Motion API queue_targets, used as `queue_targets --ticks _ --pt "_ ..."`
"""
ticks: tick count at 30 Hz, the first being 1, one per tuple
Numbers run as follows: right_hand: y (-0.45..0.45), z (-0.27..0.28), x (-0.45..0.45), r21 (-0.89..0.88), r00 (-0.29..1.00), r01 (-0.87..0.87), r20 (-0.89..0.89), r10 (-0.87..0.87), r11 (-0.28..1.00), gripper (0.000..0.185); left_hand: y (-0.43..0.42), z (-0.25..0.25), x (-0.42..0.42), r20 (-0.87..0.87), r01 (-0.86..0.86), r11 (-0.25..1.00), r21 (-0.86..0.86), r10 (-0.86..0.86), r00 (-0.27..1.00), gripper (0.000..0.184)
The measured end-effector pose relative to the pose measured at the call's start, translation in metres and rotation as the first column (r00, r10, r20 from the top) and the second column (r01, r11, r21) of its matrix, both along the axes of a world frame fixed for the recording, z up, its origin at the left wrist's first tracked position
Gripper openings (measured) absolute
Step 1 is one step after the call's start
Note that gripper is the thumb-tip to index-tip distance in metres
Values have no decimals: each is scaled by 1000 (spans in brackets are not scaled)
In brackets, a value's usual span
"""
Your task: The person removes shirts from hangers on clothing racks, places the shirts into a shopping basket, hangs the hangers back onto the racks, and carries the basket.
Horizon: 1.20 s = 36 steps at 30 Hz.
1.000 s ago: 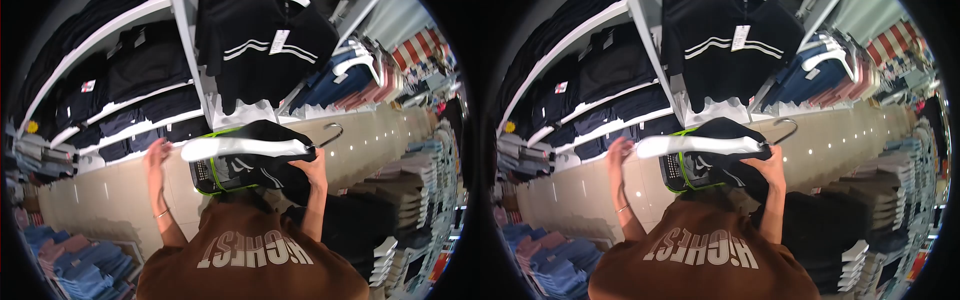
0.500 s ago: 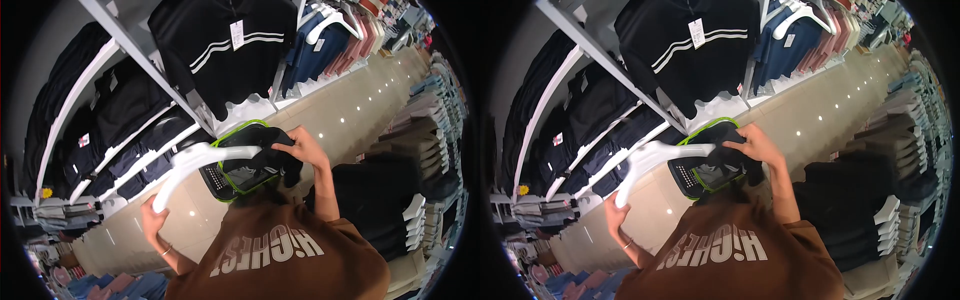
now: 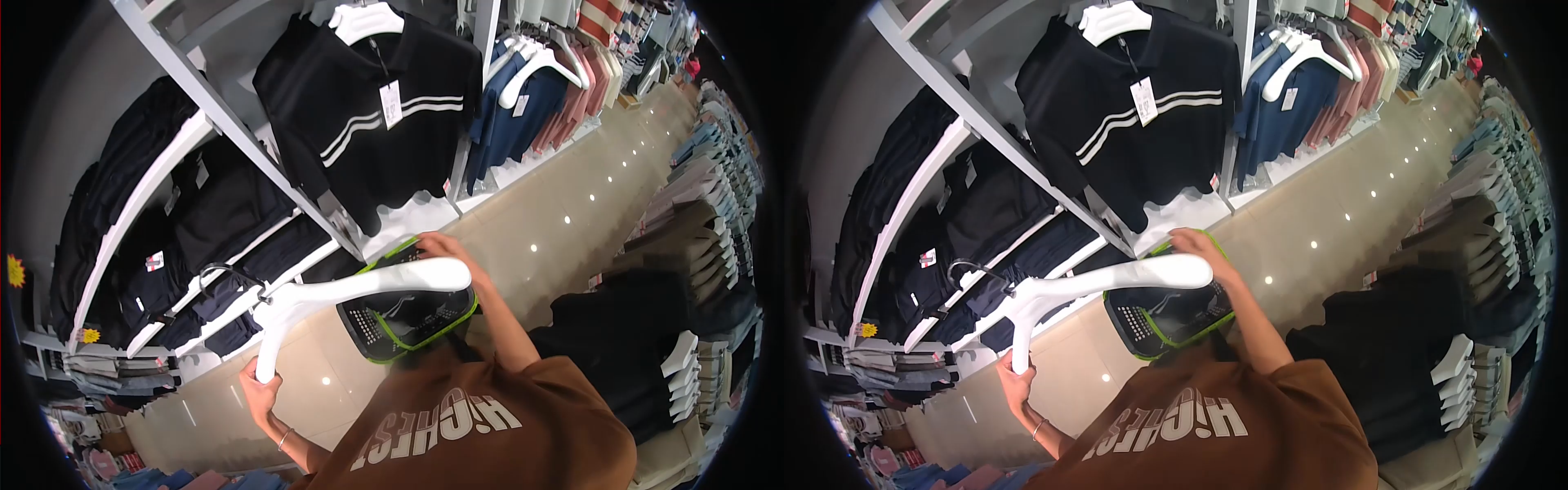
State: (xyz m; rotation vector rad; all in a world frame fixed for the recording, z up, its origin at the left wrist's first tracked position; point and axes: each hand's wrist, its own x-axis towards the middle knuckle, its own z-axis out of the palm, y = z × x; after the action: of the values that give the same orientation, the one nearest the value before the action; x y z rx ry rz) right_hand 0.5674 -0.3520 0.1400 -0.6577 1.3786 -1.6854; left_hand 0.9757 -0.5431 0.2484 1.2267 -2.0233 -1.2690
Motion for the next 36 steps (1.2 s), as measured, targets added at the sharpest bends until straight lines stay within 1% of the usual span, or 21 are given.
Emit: queue_targets --ticks 1,4,5,6,7,9,10,13,15,16,17,19,21,22,24,25,27,28,30,33,36 --pt "10 27 -5 65 984 36 170 -46 997 38 -2 1 -2 28 3 1000 4 -3 1000 20" --pt "49 92 -18 -44 922 -101 370 111 994 45 -7 2 -22 75 72 997 24 -73 994 22" --pt "54 103 -15 -5 987 -153 54 153 988 47 -8 2 -31 92 88 996 32 -90 992 23" --pt "61 112 -11 51 943 -189 -269 196 981 49 -10 -1 -40 56 122 992 18 -123 991 23" --pt "66 123 -9 116 793 -206 -562 235 972 51 -13 -3 -52 70 173 985 -12 -172 983 23" --pt "71 153 -12 428 701 -73 -621 352 901 46 -19 -1 -80 104 263 962 -76 -255 961 22" --pt "74 145 -16 438 661 119 -704 258 891 31 -21 4 -97 129 292 943 -159 -273 953 22" --pt "76 155 -38 271 557 383 -831 14 883 21 -17 21 -147 -15 168 941 -293 -180 983 29" --pt "74 163 -63 148 516 431 -849 -109 890 19 -18 30 -174 -249 55 888 -457 -187 950 45" --pt "73 169 -80 112 501 434 -855 -136 894 18 -17 26 -184 -495 16 967 -254 -144 857 62" --pt "72 176 -98 78 484 437 -860 -161 896 18 1 43 -201 -623 -74 983 -169 -48 781 64" --pt "64 193 -132 34 459 445 -866 -196 895 16 5 19 -211 -573 -240 965 -104 139 807 60" --pt "51 209 -167 3 479 446 -846 -235 895 16 19 -18 -221 -477 -218 974 -54 166 863 46" --pt "42 218 -185 2 473 433 -852 -226 901 16 28 -41 -225 -397 -125 987 97 153 905 37" --pt "22 237 -218 50 490 424 -852 -182 904 18 63 -96 -235 -96 -66 993 94 75 993 29" --pt "9 246 -232 68 459 441 -874 -160 895 21 78 -144 -233 34 84 996 -42 -83 996 25" --pt "-12 264 -254 86 437 436 -891 -127 896 24 129 -185 -235 433 122 970 211 -205 878 25" --pt "-20 272 -263 122 461 408 -883 -89 905 25 149 -242 -219 323 185 933 309 -286 902 28" --pt "-37 269 -285 149 455 384 -889 -47 911 28 196 -295 -202 238 147 900 410 -261 936 31" --pt "-49 261 -300 159 471 355 -881 -29 921 30 267 -335 -179 114 -45 877 478 -12 993 30" --pt "-54 251 -311 187 508 275 -861 23 943 29 312 -329 -169 104 -187 776 602 157 982 29"
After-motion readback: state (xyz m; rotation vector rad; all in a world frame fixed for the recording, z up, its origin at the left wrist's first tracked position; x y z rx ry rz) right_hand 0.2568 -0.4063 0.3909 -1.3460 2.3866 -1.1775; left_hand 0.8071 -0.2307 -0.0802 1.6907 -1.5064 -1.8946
